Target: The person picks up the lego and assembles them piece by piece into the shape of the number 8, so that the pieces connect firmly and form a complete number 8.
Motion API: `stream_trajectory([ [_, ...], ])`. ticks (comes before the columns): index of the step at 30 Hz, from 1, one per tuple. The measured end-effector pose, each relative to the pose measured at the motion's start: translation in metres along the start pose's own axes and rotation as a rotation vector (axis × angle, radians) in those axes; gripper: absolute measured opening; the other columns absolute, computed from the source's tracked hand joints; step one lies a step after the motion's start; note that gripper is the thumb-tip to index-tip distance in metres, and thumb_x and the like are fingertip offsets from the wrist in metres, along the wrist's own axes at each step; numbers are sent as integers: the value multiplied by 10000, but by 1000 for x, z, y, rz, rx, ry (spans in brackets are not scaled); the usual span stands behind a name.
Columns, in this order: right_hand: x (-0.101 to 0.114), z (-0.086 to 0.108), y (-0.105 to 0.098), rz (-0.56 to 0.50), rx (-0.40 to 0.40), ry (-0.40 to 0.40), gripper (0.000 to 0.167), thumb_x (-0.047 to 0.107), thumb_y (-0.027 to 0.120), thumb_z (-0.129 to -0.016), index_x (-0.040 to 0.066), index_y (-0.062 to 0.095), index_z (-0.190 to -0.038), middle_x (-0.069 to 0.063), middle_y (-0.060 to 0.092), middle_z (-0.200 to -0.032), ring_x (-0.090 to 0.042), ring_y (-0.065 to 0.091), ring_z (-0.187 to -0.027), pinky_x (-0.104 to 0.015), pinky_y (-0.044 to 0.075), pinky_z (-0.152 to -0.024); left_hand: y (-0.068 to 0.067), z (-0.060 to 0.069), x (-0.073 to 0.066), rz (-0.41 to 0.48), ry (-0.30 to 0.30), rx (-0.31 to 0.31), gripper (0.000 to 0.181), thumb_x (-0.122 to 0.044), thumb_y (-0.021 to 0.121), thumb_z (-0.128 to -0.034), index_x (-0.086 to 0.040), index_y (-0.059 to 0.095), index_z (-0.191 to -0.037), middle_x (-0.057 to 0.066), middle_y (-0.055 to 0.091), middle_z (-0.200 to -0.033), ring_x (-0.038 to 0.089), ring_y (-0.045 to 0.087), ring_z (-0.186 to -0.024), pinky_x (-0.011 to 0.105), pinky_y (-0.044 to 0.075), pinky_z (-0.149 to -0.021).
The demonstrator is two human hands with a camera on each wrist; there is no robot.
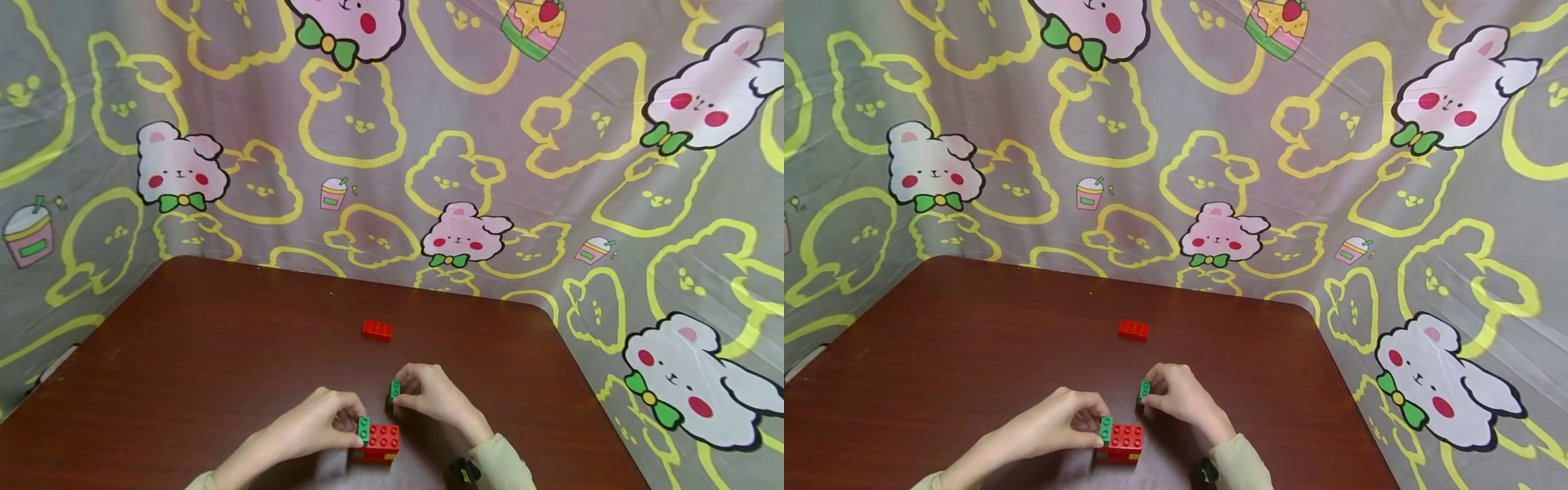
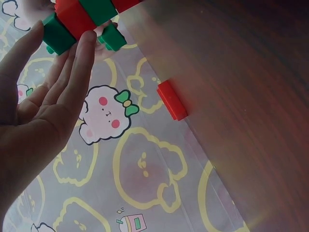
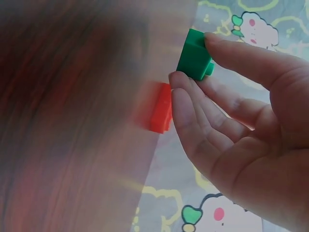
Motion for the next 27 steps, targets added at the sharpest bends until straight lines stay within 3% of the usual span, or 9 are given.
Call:
stream_trajectory([
  [10,18,15,-2,29,16,-55,221,214,787,-846,98,686,-1005,-9,733,-897,-13,647,-770,-186,541,-689,0,0,0,7,8,-4,218,-151,828,-792,-73,692,-943,-24,724,-830,-51,613,-733,167,547,-660],
  [27,33,35,-12,44,8,-65,220,220,785,-850,103,682,-1006,16,715,-888,11,639,-770,-190,547,-694,0,0,0,-11,25,-12,227,-152,830,-791,-64,694,-950,-15,727,-825,-56,614,-727,164,546,-654],
])
Point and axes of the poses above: each hand's wrist, its own z-axis away from the middle knuckle, its own y-axis out of the palm, x = y × z, the point moved 7 cm from there along -z, towards the middle knuckle
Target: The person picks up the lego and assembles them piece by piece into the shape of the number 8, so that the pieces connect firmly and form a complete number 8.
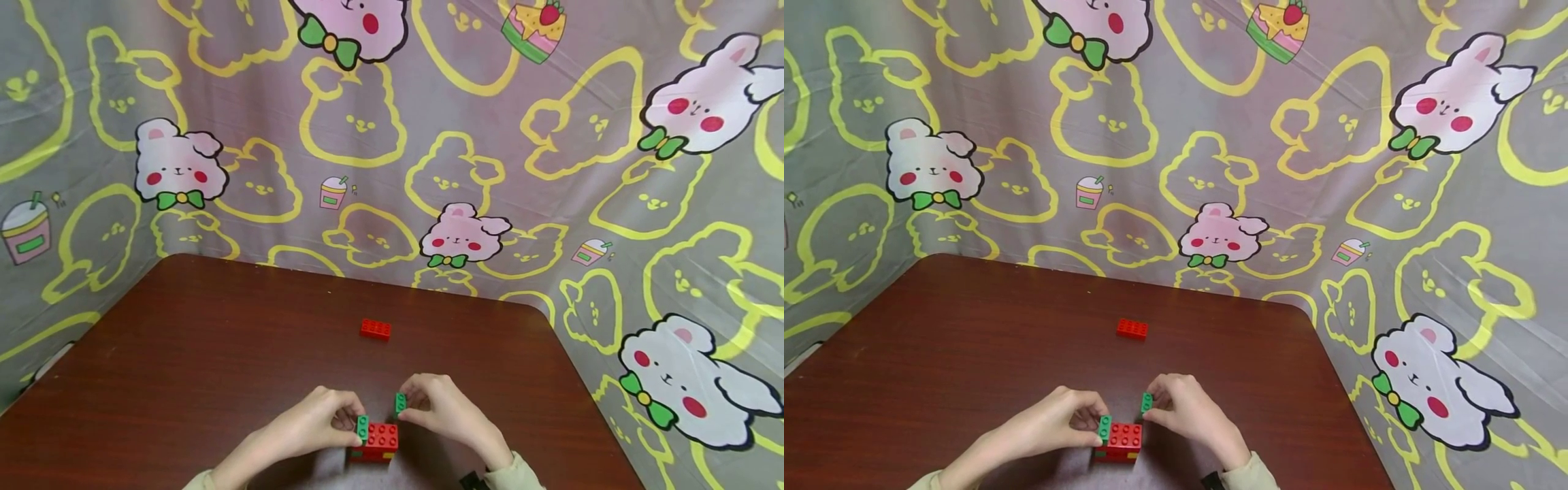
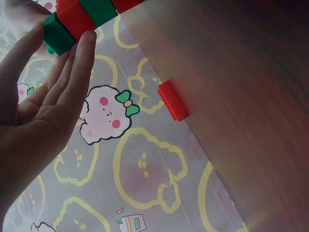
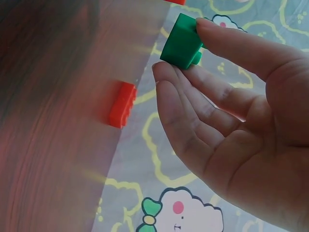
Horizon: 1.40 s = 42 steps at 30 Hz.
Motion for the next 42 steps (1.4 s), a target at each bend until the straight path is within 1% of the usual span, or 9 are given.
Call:
stream_trajectory([
  [9,5,12,-2,0,-22,-42,212,243,785,-851,121,687,-993,44,705,-898,25,635,-780,-196,552,-699,0,0,1,3,4,-4,228,-141,827,-790,-50,695,-952,-7,731,-825,-55,620,-728,152,542,-653],
  [13,6,15,-2,0,-22,-42,193,223,786,-849,135,686,-989,53,701,-897,38,627,-776,-186,549,-702,0,0,1,5,3,-3,231,-136,827,-788,-46,694,-954,0,733,-829,-51,625,-731,155,546,-655],
  [17,9,18,-3,-4,-19,-52,201,234,783,-852,134,681,-994,53,699,-895,36,623,-770,-179,543,-691,0,0,0,8,1,0,233,-133,827,-788,-43,693,-955,6,731,-828,-50,624,-729,152,544,-654],
  [25,13,20,-2,-5,-2,-40,216,212,785,-849,130,678,-1018,50,693,-908,40,621,-777,-180,548,-704,-1,0,0,16,-6,6,232,-141,827,-791,-42,693,-953,12,730,-828,-48,621,-729,148,539,-653],
  [35,24,23,-1,1,-11,-92,219,176,783,-847,106,677,-1024,33,702,-924,49,623,-781,-172,548,-703,0,-1,1,13,-13,8,236,-148,829,-789,-50,696,-958,0,730,-832,-46,620,-732,143,535,-655],
  [42,26,25,3,-15,17,-81,220,181,784,-848,111,681,-1030,43,702,-936,54,612,-781,-183,552,-708,0,-1,2,16,-24,12,240,-158,829,-792,-54,697,-963,-2,730,-834,-49,617,-734,146,536,-656],
])
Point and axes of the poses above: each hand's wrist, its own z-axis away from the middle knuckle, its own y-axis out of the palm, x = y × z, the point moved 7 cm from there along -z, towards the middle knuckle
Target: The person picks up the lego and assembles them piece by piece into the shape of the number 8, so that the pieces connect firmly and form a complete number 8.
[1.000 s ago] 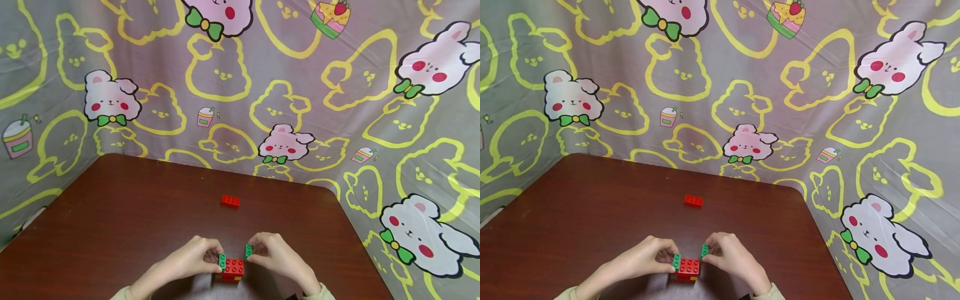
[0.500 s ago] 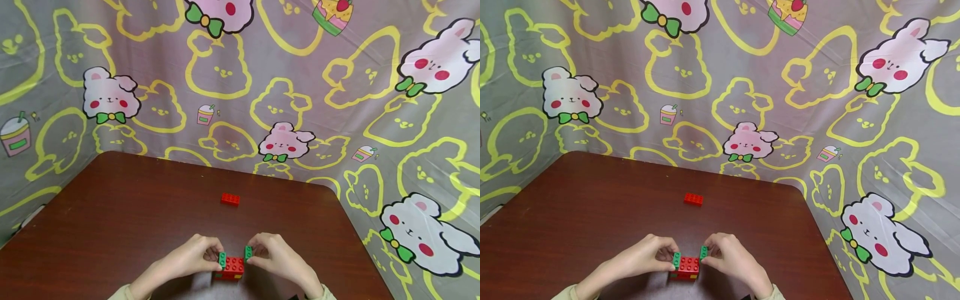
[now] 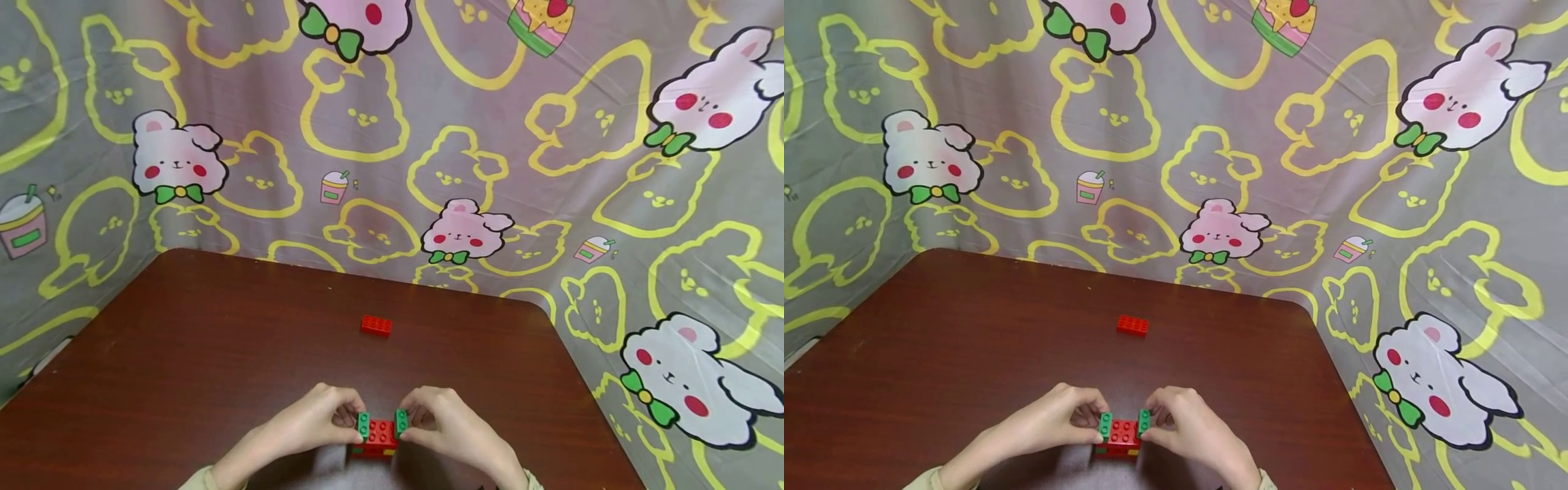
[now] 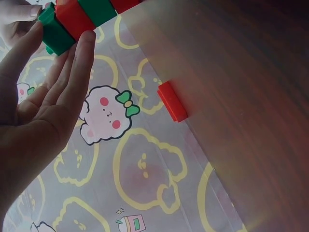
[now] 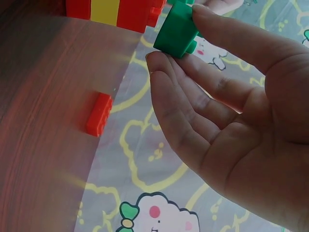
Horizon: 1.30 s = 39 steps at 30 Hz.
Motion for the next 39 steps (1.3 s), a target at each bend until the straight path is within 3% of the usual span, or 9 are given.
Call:
stream_trajectory([
  [13,4,0,8,19,-3,-68,216,101,776,-839,81,676,-1029,19,700,-927,64,613,-782,-146,538,-692,2,0,-3,7,30,-2,228,-138,824,-796,-42,693,-956,12,731,-826,-53,620,-730,151,541,-652],
  [39,-2,-3,11,-64,0,30,190,168,783,-844,92,713,-1003,4,755,-890,50,647,-738,-147,532,-665,0,0,0,28,20,1,238,-148,828,-791,-43,693,-956,14,737,-840,-42,631,-736,147,540,-657],
])
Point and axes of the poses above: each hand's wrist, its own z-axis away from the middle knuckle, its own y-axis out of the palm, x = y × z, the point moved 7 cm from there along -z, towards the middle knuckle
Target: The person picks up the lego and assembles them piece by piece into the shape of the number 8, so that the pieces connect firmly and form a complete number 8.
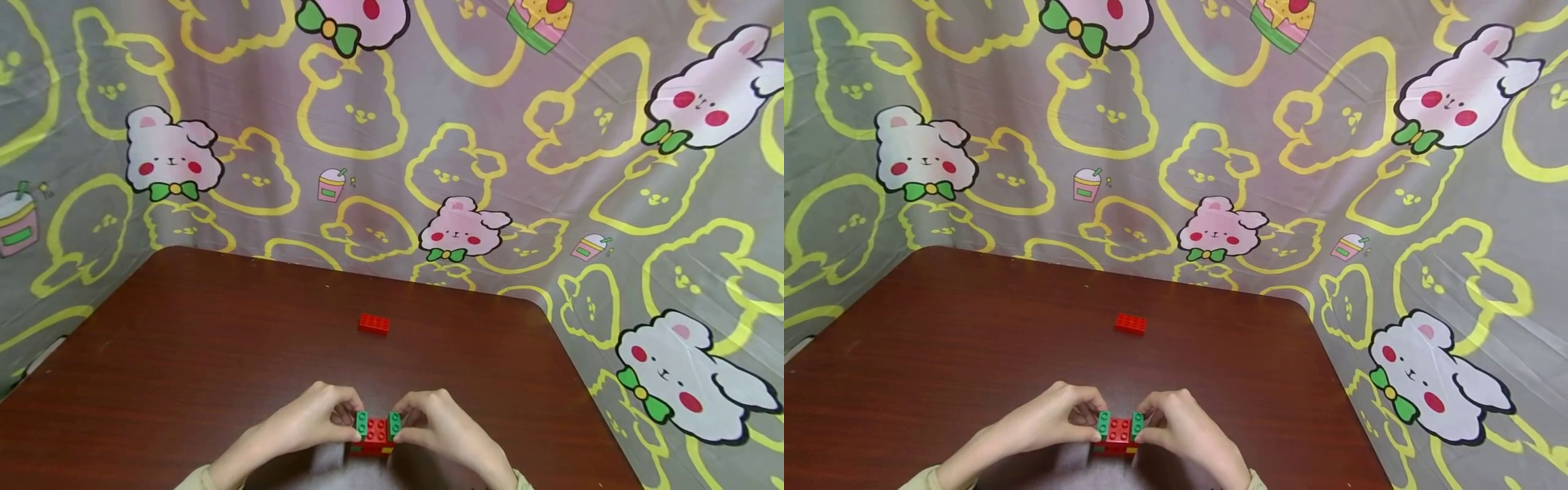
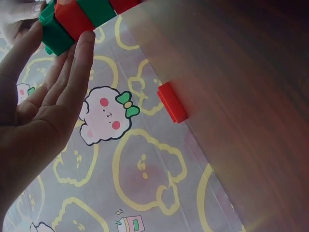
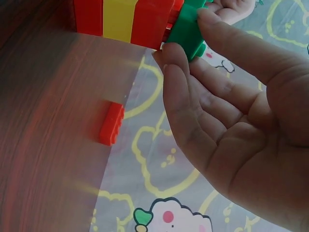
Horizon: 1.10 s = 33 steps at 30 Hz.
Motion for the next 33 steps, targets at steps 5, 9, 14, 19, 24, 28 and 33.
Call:
stream_trajectory([
  [5,-1,0,-1,-16,9,15,200,185,783,-846,89,722,-1011,-8,759,-897,51,648,-735,-147,529,-661,-1,0,-1,-7,6,-2,242,-153,829,-790,-42,693,-958,19,738,-843,-42,632,-738,152,544,-659],
  [9,-2,0,-2,-26,1,13,207,192,787,-841,85,724,-1007,-12,762,-883,53,649,-729,-148,525,-649,-2,-1,-3,-21,13,-5,239,-155,829,-790,-46,695,-955,14,738,-844,-40,636,-742,158,550,-662],
  [14,-3,1,-4,-33,-9,9,206,181,800,-825,80,725,-989,-19,764,-893,46,662,-739,-150,532,-654,-1,-2,-5,-55,26,-6,237,-164,828,-793,-53,696,-957,1,735,-835,-45,628,-737,162,551,-661],
  [19,-4,2,-3,-57,-9,16,207,160,802,-821,64,724,-986,-47,765,-906,38,672,-745,-152,538,-659,0,-2,-6,-72,32,0,244,-175,827,-796,-53,698,-963,-7,735,-834,-50,619,-734,160,546,-658],
  [24,-6,3,-1,-70,-10,22,208,154,803,-819,59,725,-987,-58,765,-908,42,669,-741,-152,535,-653,0,-3,-5,-61,35,28,248,-191,824,-805,-52,695,-965,-5,735,-852,-49,627,-745,161,550,-660],
  [28,-7,2,-1,-69,-15,27,213,167,807,-817,66,729,-987,-45,766,-901,45,664,-734,-153,531,-646,-1,-4,-1,-39,22,65,237,-207,814,-819,-67,693,-968,-22,732,-866,-53,633,-764,164,556,-677],
  [33,-8,1,0,-77,-16,29,214,186,808,-818,79,731,-986,-37,766,-905,43,667,-732,-153,531,-647,-3,-5,2,-18,39,106,234,-217,808,-825,-73,695,-970,-13,744,-890,-40,659,-787,167,564,-696],
])
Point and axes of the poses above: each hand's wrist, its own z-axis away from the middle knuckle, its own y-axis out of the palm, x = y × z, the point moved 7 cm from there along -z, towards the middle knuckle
